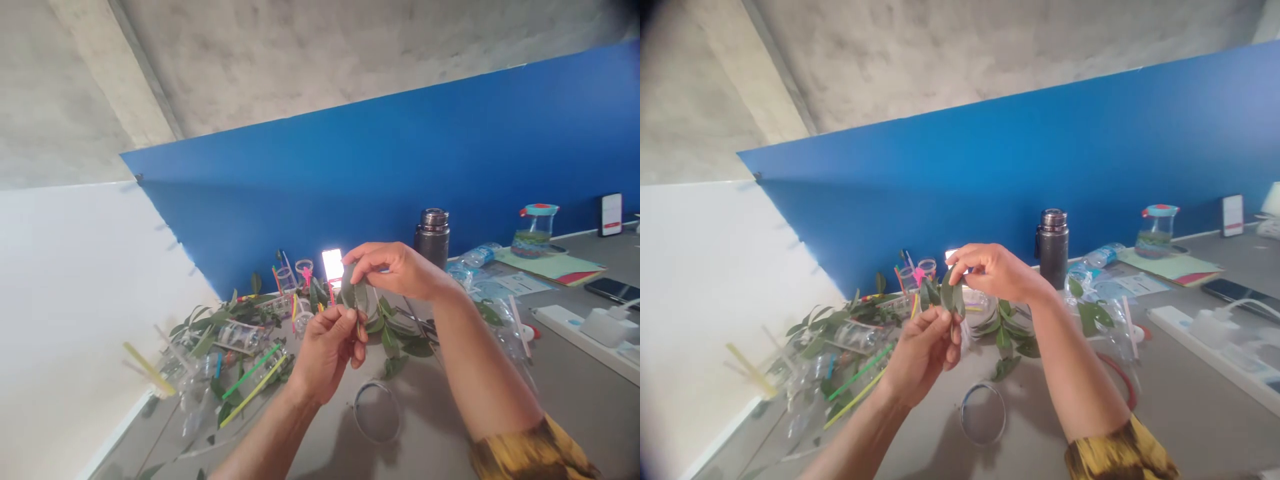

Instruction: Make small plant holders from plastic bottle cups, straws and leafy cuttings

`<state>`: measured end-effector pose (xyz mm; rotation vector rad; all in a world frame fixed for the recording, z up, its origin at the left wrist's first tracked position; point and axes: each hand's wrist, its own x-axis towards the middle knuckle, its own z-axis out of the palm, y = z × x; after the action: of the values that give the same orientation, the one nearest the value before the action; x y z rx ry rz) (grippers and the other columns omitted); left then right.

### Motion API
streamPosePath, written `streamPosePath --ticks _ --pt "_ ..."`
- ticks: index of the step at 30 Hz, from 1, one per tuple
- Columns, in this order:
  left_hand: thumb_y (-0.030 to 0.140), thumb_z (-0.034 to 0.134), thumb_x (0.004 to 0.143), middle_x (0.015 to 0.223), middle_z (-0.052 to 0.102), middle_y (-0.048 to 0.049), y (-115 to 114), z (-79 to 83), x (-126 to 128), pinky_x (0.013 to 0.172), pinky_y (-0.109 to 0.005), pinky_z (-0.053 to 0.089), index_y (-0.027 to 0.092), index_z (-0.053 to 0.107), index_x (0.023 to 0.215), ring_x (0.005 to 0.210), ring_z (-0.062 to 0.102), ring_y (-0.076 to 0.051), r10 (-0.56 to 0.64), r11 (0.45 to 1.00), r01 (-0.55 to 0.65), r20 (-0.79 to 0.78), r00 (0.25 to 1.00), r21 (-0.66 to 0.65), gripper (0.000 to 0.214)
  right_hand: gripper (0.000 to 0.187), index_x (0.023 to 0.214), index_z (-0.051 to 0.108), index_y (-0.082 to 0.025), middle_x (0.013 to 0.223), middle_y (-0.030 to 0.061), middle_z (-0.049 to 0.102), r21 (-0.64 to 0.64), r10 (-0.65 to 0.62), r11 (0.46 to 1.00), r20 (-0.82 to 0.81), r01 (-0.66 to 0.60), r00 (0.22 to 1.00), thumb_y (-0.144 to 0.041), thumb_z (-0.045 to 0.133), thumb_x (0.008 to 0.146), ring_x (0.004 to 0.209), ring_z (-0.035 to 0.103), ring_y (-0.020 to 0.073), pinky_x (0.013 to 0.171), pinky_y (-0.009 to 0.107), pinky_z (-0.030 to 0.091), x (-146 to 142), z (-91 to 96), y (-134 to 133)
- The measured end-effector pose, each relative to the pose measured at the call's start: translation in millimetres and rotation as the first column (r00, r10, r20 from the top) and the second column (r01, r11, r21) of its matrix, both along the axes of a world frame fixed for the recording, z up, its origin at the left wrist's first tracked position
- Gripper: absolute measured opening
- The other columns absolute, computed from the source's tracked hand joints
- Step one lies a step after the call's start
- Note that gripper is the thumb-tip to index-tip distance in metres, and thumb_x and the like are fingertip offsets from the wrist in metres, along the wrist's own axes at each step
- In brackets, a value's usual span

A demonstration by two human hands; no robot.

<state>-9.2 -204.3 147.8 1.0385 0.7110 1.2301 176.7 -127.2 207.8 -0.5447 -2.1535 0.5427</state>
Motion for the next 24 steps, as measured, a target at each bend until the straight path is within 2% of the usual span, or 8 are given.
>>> streamPosePath --ticks 4,8,13,15,18,20,22,24 --pt "0.048 0.088 0.073 0.061 0.058 0.0037 0.4 -1.4 0.7 0.044 -0.019 0.036 0.016 0.059 0.077 0.046 0.050 -0.007 0.104 0.993 -0.105 0.012 0.994 0.047 0.044 0.020 0.099 0.080 -0.022 0.126 0.0075 0.073 -0.071 0.002 0.997 -0.148 -0.012 0.989 -0.019 0.065 0.085 0.089 0.069 0.0166 0.068 0.027 0.052 -1.8 1.0 -0.9" --pt "0.053 0.078 0.083 0.059 0.056 0.0042 4.7 -7.7 0.6 0.048 -0.021 0.039 0.017 0.061 0.077 0.049 0.050 -0.008 0.275 0.928 -0.246 -0.068 0.959 0.281 0.041 0.045 0.127 0.070 -0.016 0.115 0.0125 0.076 -0.274 -0.077 0.962 -0.229 0.012 0.970 -0.041 0.071 0.089 0.082 0.071 0.0177 0.062 0.026 0.053 2.6 4.3 -2.9" --pt "0.053 0.071 0.089 0.054 0.053 0.0039 7.5 -9.3 5.7 0.051 -0.022 0.038 0.016 0.063 0.077 0.050 0.047 -0.008 0.407 0.847 -0.282 -0.209 0.889 0.451 0.039 0.031 0.087 0.077 -0.016 0.069 0.0031 0.071 -0.415 0.119 0.902 -0.026 -0.119 0.993 -0.046 0.076 0.084 0.061 0.062 0.0132 0.054 0.024 0.044 -4.0 -0.9 0.8" --pt "0.053 0.068 0.091 0.059 0.057 0.0024 6.7 -9.7 6.1 0.052 -0.023 0.040 0.016 0.065 0.083 0.052 0.050 -0.010 0.395 0.855 -0.264 -0.232 0.889 0.446 0.037 0.026 0.076 0.074 -0.016 0.062 0.0008 0.067 -0.396 0.098 0.910 -0.085 -0.124 0.992 -0.041 0.076 0.084 0.057 0.057 0.0111 0.053 0.024 0.042 -9.7 -4.0 3.5" --pt "0.051 0.062 0.095 0.063 0.059 0.0013 0.5 -15.4 -2.9 0.053 -0.024 0.042 0.017 0.066 0.089 0.054 0.053 -0.012 0.414 0.856 -0.271 -0.271 0.869 0.441 0.034 0.025 0.078 0.074 -0.016 0.060 0.0005 0.066 -0.384 -0.036 0.920 -0.275 -0.076 0.961 -0.040 0.074 0.085 0.053 0.054 0.0103 0.051 0.024 0.040 -14.9 -8.8 12.4" --pt "0.047 0.061 0.095 0.062 0.055 0.0021 -5.0 -24.5 -16.6 0.055 -0.024 0.043 0.018 0.063 0.082 0.056 0.051 -0.011 0.546 0.784 -0.355 -0.294 0.784 0.510 0.032 0.023 0.082 0.074 -0.015 0.064 0.0022 0.068 -0.412 -0.157 0.911 -0.382 -0.016 0.911 -0.039 0.074 0.085 0.055 0.057 0.0112 0.053 0.025 0.044 -16.8 -13.1 22.9" --pt "0.043 0.067 0.091 0.071 0.057 0.0008 -6.6 -38.2 -34.3 0.062 -0.025 0.047 0.019 0.060 0.081 0.065 0.054 -0.012 0.713 0.657 -0.480 -0.272 0.646 0.581 0.026 0.019 0.082 0.073 -0.015 0.067 0.0038 0.070 -0.454 -0.260 0.890 -0.434 0.040 0.863 -0.034 0.074 0.082 0.057 0.059 0.0120 0.056 0.026 0.047 -20.2 -18.6 35.6" --pt "0.041 0.073 0.084 0.086 0.061 -0.0017 -0.6 -54.9 -52.0 0.071 -0.028 0.051 0.020 0.061 0.099 0.078 0.060 -0.016 0.776 0.614 -0.570 -0.285 0.563 0.546 0.028 0.015 0.081 0.072 -0.014 0.066 0.0038 0.070 -0.487 -0.319 0.870 -0.441 0.075 0.839 -0.029 0.074 0.080 0.055 0.058 0.0118 0.055 0.026 0.047 -26.6 -24.7 48.2"
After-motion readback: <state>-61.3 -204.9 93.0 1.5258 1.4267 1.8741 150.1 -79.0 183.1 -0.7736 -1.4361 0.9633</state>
